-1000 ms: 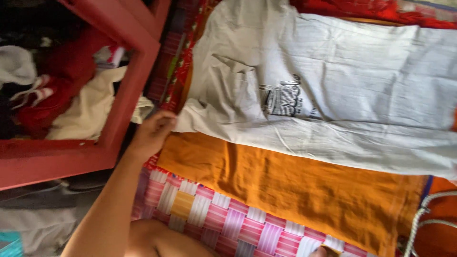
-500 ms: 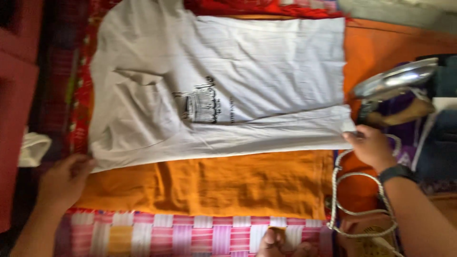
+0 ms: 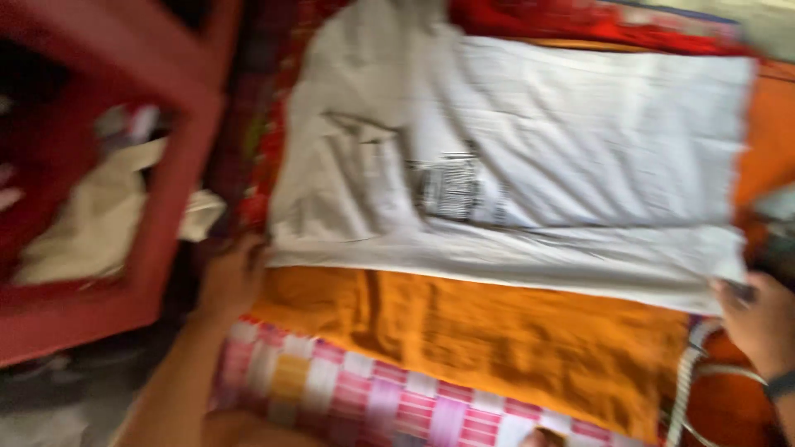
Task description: Ironing and folding a grey t-shirt on a flat surface on the floor.
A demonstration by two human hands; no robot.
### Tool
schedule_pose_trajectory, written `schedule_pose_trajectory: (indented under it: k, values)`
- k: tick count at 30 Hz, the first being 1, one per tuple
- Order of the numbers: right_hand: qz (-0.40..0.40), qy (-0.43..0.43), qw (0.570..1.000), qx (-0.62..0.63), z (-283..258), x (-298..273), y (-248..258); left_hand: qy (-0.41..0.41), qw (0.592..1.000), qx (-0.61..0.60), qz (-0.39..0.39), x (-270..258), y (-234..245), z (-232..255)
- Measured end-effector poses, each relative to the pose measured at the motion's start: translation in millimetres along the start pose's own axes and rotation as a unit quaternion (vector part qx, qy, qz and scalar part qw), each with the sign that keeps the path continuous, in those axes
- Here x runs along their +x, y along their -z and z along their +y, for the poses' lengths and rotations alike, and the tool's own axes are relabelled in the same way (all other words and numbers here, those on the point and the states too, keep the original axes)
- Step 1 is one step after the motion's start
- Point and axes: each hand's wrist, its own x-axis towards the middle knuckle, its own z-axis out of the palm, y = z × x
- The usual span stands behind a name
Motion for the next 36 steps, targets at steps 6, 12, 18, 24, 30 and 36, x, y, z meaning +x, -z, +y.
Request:
schedule_pose_trajectory:
  k: [6,12,18,24,30,36]
  values:
    - [-0.088,0.139,0.984,-0.073,49,39,-57,0.129,0.987,-0.063,-0.069,11,40,47]
    - [-0.101,0.371,0.916,0.116,-436,27,176,-0.203,0.966,-0.085,0.136,57,32,123]
    - [-0.028,0.408,0.898,0.161,-588,43,125,-0.253,0.943,-0.080,0.203,71,25,139]
    - [-0.054,0.355,0.911,0.200,-562,89,53,-0.049,0.948,-0.280,0.144,69,-9,97]
    - [-0.151,0.334,0.894,0.259,-553,103,58,-0.069,0.966,-0.145,0.205,80,-11,107]
    - [-0.083,0.333,0.919,0.197,-578,90,81,-0.129,0.962,-0.182,0.158,143,-18,123]
